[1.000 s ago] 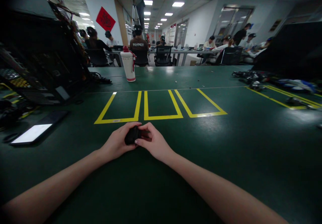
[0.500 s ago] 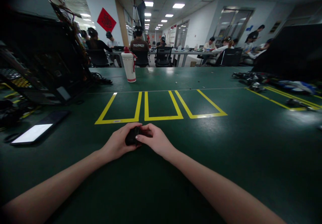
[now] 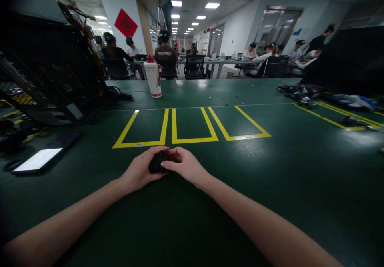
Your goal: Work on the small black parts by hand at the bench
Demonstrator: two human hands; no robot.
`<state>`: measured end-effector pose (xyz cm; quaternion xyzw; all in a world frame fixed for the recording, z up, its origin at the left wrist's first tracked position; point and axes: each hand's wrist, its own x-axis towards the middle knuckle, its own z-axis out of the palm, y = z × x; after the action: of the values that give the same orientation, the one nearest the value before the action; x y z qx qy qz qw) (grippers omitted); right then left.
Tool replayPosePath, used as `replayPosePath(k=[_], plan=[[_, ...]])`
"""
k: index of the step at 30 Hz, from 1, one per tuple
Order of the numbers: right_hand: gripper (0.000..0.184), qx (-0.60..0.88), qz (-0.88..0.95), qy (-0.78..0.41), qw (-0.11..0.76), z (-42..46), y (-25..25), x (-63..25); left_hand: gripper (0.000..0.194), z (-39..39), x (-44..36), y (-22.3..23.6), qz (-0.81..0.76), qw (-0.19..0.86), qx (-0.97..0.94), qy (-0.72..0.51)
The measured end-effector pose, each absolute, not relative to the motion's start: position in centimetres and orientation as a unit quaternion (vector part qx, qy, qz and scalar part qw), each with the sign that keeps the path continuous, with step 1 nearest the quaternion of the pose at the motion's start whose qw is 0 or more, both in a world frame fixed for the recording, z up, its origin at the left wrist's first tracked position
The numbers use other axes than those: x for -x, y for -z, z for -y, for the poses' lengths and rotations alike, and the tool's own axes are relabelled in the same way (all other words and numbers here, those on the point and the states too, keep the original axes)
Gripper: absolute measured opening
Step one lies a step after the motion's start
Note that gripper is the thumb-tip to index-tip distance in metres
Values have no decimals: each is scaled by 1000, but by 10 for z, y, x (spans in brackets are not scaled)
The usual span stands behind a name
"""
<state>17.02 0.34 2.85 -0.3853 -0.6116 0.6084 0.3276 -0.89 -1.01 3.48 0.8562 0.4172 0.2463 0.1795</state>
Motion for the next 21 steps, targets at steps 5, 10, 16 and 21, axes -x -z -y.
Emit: replayPosePath(k=[5,10,16,21], plan=[[33,353,613,-622,335,0,-31,-171,59,10,9,-35,-413,183,-856,-253],[23,358,616,-604,358,1,-28,-170,58,11,9,-36,-416,190,-854,-248],[34,384,608,-614,326,-3,-29,-171,59,10,10,-34,-418,188,-854,-247],[36,345,613,-627,335,0,-29,-171,58,9,10,-32,-415,186,-855,-248]])
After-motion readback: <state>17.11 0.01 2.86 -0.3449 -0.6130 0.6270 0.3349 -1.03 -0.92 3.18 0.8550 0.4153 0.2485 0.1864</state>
